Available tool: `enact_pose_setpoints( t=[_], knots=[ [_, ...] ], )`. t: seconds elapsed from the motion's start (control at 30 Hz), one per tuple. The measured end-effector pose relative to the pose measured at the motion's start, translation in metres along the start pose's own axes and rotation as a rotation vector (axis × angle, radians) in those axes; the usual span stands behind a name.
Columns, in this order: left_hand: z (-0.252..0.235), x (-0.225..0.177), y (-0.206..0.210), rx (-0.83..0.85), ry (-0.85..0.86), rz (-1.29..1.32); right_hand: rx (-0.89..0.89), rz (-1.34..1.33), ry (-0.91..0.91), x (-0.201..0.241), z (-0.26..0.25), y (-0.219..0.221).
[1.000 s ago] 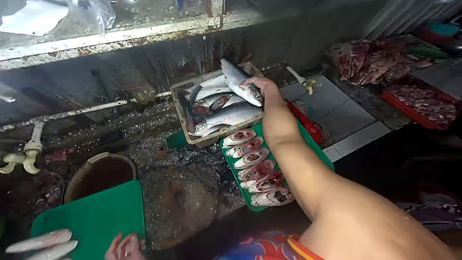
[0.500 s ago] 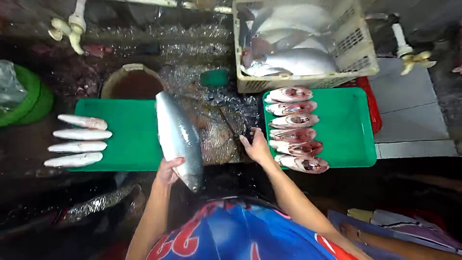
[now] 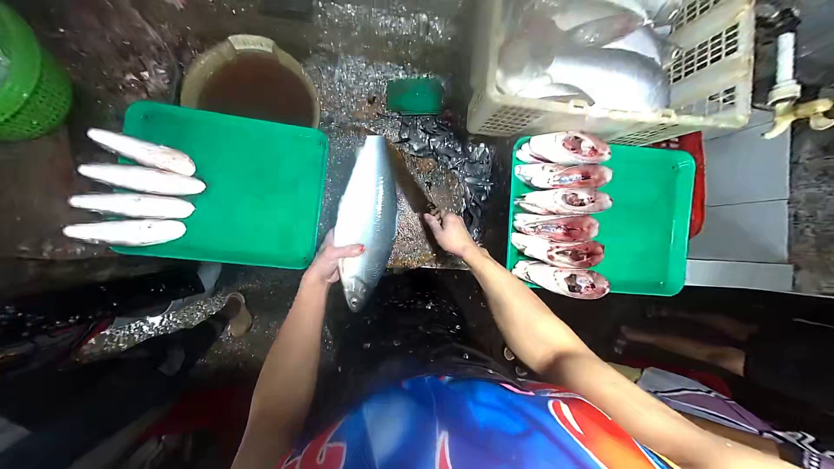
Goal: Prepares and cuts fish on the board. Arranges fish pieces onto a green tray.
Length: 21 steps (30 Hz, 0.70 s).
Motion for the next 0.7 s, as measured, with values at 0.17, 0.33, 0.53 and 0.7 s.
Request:
enact_pose_setpoints(
  t=[0.17, 0.33, 0.53, 0.7],
  knots=[
    [-0.033, -0.009, 0.034, -0.684, 0.216, -1.098, -0.225, 0.024, 0.200, 0.015, 0.048, -0.046],
    [-0.119, -0.042, 0.074, -0.751, 0.237, -1.404, -0.215, 0.141, 0.100, 0.059, 0.086, -0.086],
    [-0.207, -0.156, 0.061, -0.763, 0.409, -1.292, 0.009, 0.338, 0.110, 0.092, 0.079, -0.099],
    [-0.139, -0.097, 0.046, -0.658, 0.181, -1.166, 0.290, 0.449, 0.167, 0.100, 0.036, -0.082]
  ],
)
Point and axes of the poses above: each hand's wrist, its own z-axis away from the middle knuckle, its own y-axis out of the palm, x = y × z, the point moved 8 cm from there along -z, towards the middle knuckle, and after that the axes turned 15 degrees about -y, right-handed, at the moved point
